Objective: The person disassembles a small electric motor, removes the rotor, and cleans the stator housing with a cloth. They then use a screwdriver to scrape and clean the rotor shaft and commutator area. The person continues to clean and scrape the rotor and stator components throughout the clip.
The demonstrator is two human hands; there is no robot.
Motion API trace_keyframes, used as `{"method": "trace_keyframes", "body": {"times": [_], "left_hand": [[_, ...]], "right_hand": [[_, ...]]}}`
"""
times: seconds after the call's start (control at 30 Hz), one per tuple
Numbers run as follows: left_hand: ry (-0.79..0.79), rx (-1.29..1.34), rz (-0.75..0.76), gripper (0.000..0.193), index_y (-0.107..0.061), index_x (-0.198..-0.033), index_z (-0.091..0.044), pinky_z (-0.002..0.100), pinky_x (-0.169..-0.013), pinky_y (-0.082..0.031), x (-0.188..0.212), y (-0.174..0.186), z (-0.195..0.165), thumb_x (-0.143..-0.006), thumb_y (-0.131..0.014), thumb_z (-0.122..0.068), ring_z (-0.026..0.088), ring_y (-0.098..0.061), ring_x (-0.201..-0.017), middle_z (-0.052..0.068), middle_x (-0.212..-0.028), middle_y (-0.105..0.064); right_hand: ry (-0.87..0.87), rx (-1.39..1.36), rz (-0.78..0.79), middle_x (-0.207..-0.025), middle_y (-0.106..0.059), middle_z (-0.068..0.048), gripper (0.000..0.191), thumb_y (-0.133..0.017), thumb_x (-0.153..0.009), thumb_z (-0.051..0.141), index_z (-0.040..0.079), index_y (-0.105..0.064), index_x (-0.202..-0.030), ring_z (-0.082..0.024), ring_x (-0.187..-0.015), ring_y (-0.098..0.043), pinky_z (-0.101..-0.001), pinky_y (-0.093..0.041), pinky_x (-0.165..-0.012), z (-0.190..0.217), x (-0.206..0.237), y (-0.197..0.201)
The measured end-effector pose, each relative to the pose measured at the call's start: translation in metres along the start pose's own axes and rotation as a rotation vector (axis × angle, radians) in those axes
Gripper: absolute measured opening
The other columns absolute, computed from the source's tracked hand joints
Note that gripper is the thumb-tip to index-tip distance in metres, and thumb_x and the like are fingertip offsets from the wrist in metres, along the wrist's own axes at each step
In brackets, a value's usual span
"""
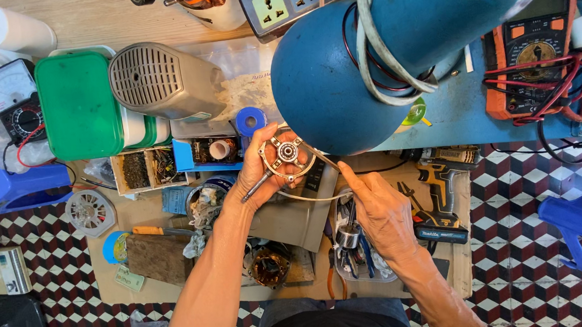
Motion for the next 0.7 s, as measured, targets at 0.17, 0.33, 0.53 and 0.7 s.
{"method": "trace_keyframes", "body": {"times": [0.17, 0.33, 0.53, 0.7], "left_hand": [[-0.005, -0.030, 0.021, 0.051, -0.061, -0.114, -0.009, 0.036, -0.056, -0.051, -0.001, -0.001, -0.002, -0.095, -0.055, -0.056, 0.018, -0.064, -0.062, 0.013, -0.083, -0.069], [-0.018, -0.031, 0.032, 0.054, -0.063, -0.116, -0.009, 0.034, -0.056, -0.052, 0.001, -0.004, -0.001, -0.096, -0.052, -0.057, 0.019, -0.065, -0.063, 0.011, -0.084, -0.068], [-0.027, -0.021, 0.017, 0.050, -0.061, -0.116, -0.010, 0.034, -0.057, -0.052, 0.002, -0.001, 0.001, -0.097, -0.053, -0.056, 0.019, -0.064, -0.064, 0.013, -0.086, -0.069], [-0.065, -0.069, 0.039, 0.058, -0.064, -0.124, -0.006, 0.033, -0.058, -0.053, 0.001, 0.000, 0.000, -0.096, -0.052, -0.056, 0.018, -0.065, -0.065, 0.011, -0.087, -0.069]], "right_hand": [[0.015, 0.052, 0.002, -0.088, -0.056, -0.009, 0.066, -0.067, -0.085, -0.005, 0.018, -0.056, -0.147, -0.028, -0.076, -0.062, -0.0426, -0.052, -0.070, -0.003, -0.005, -0.006], [-0.018, 0.056, -0.024, -0.087, -0.056, -0.010, 0.067, -0.067, -0.085, -0.005, 0.018, -0.056, -0.147, -0.029, -0.073, -0.062, -0.0424, -0.051, -0.066, 0.003, -0.006, -0.014], [-0.016, 0.087, -0.049, -0.087, -0.057, -0.009, 0.068, -0.065, -0.084, -0.005, 0.016, -0.055, -0.148, -0.028, -0.072, -0.061, -0.0423, -0.051, -0.066, 0.006, 0.002, -0.016], [-0.035, 0.084, -0.034, -0.085, -0.056, -0.011, 0.064, -0.065, -0.086, -0.005, 0.014, -0.057, -0.147, -0.028, -0.072, -0.062, -0.0424, -0.051, -0.065, 0.005, 0.004, -0.020]]}}
Point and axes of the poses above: each hand's wrist, its own x-axis away from the middle knuckle, its own y-axis out of the back of the hand, z = x × y, the point moved 4 cm from there along -x, towards the middle knuckle
